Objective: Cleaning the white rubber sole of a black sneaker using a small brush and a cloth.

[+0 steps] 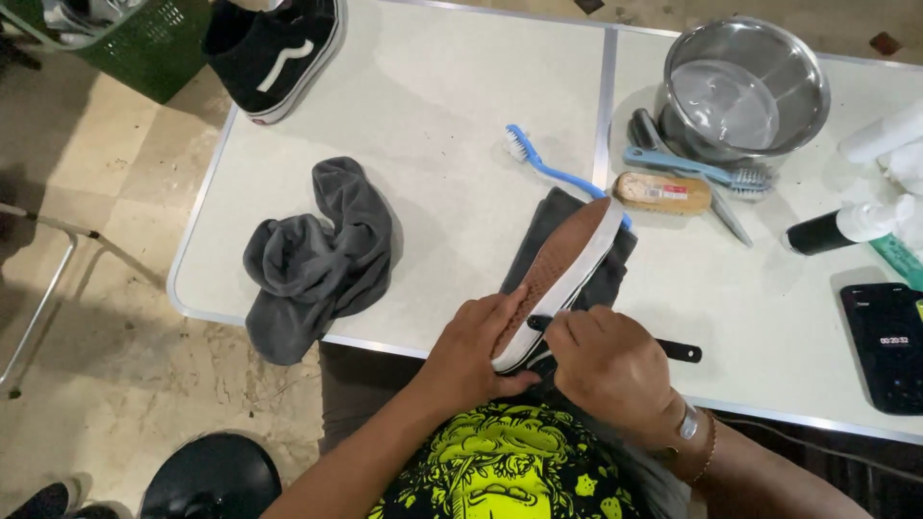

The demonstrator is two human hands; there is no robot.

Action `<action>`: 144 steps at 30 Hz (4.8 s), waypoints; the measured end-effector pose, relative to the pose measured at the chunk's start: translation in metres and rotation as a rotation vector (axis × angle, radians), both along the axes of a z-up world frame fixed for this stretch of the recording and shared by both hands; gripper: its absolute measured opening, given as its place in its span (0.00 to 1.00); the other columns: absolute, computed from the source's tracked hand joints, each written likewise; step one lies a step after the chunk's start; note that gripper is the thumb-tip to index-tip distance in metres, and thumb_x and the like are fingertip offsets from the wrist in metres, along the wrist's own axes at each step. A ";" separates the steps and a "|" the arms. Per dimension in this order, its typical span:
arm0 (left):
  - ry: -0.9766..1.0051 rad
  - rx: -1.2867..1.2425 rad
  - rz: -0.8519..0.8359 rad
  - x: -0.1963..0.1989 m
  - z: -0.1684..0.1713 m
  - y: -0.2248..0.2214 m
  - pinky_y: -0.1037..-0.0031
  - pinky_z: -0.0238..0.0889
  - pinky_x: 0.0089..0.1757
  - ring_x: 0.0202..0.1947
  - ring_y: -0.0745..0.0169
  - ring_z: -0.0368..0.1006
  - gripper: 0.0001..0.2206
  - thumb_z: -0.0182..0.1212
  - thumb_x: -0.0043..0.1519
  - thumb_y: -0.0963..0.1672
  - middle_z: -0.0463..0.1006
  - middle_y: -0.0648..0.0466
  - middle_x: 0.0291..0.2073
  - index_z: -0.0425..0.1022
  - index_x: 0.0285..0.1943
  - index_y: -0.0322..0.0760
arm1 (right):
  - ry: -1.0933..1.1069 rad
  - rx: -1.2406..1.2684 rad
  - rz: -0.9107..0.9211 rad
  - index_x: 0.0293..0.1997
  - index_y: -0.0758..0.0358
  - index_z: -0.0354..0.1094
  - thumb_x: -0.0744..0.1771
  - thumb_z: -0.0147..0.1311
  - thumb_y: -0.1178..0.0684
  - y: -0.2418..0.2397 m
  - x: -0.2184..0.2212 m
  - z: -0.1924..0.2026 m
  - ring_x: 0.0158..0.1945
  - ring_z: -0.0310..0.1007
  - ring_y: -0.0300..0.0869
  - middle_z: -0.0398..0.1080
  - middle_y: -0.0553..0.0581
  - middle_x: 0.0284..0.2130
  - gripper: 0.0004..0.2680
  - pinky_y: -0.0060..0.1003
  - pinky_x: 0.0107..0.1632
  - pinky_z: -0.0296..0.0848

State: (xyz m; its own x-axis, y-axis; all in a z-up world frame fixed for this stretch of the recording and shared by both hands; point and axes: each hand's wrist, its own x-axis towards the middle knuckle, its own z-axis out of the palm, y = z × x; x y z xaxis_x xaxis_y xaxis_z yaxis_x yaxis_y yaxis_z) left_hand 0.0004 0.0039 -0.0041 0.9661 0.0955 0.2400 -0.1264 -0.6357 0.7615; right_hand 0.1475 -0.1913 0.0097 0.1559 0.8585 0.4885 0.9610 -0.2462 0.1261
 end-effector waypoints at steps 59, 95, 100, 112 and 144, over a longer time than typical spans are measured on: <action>0.185 -0.015 -0.071 0.001 0.015 0.005 0.56 0.63 0.52 0.59 0.44 0.64 0.49 0.73 0.55 0.53 0.66 0.48 0.65 0.43 0.82 0.46 | 1.038 -0.104 -0.675 0.55 0.58 0.74 0.65 0.51 0.56 -0.019 0.021 0.016 0.47 0.78 0.51 0.79 0.59 0.43 0.13 0.41 0.48 0.72; 0.003 -0.059 -0.016 0.005 0.009 0.001 0.52 0.65 0.54 0.53 0.41 0.69 0.51 0.79 0.49 0.51 0.71 0.41 0.56 0.50 0.81 0.40 | 0.276 0.243 -0.058 0.30 0.69 0.73 0.66 0.66 0.61 0.005 0.046 0.051 0.25 0.72 0.59 0.69 0.65 0.20 0.06 0.49 0.31 0.72; 0.004 -0.043 -0.010 0.005 0.009 0.000 0.51 0.66 0.54 0.53 0.38 0.70 0.50 0.79 0.49 0.52 0.71 0.39 0.56 0.52 0.81 0.41 | 0.195 0.156 -0.107 0.29 0.59 0.71 0.66 0.59 0.58 -0.001 0.064 0.036 0.23 0.64 0.45 0.63 0.51 0.19 0.05 0.36 0.30 0.66; 0.063 -0.004 -0.002 0.000 0.007 -0.002 0.50 0.67 0.53 0.54 0.34 0.70 0.51 0.78 0.49 0.51 0.72 0.37 0.57 0.50 0.81 0.39 | -0.130 0.085 -0.080 0.27 0.58 0.68 0.66 0.52 0.59 0.006 0.033 0.048 0.23 0.63 0.43 0.59 0.48 0.21 0.07 0.35 0.27 0.64; 0.014 0.071 -0.035 0.004 0.006 0.000 0.53 0.64 0.56 0.52 0.35 0.70 0.52 0.80 0.48 0.51 0.72 0.38 0.56 0.50 0.81 0.40 | 0.051 0.035 -0.187 0.29 0.49 0.67 0.68 0.54 0.54 -0.023 0.172 -0.006 0.29 0.72 0.45 0.65 0.47 0.23 0.07 0.39 0.36 0.71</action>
State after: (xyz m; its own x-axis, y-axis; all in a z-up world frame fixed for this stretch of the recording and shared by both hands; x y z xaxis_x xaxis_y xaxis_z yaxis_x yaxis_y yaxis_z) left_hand 0.0041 0.0037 0.0023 0.9718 0.0445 0.2314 -0.1393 -0.6832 0.7168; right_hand 0.3197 -0.2144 0.0041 0.3360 0.7948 0.5053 0.9031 -0.4242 0.0667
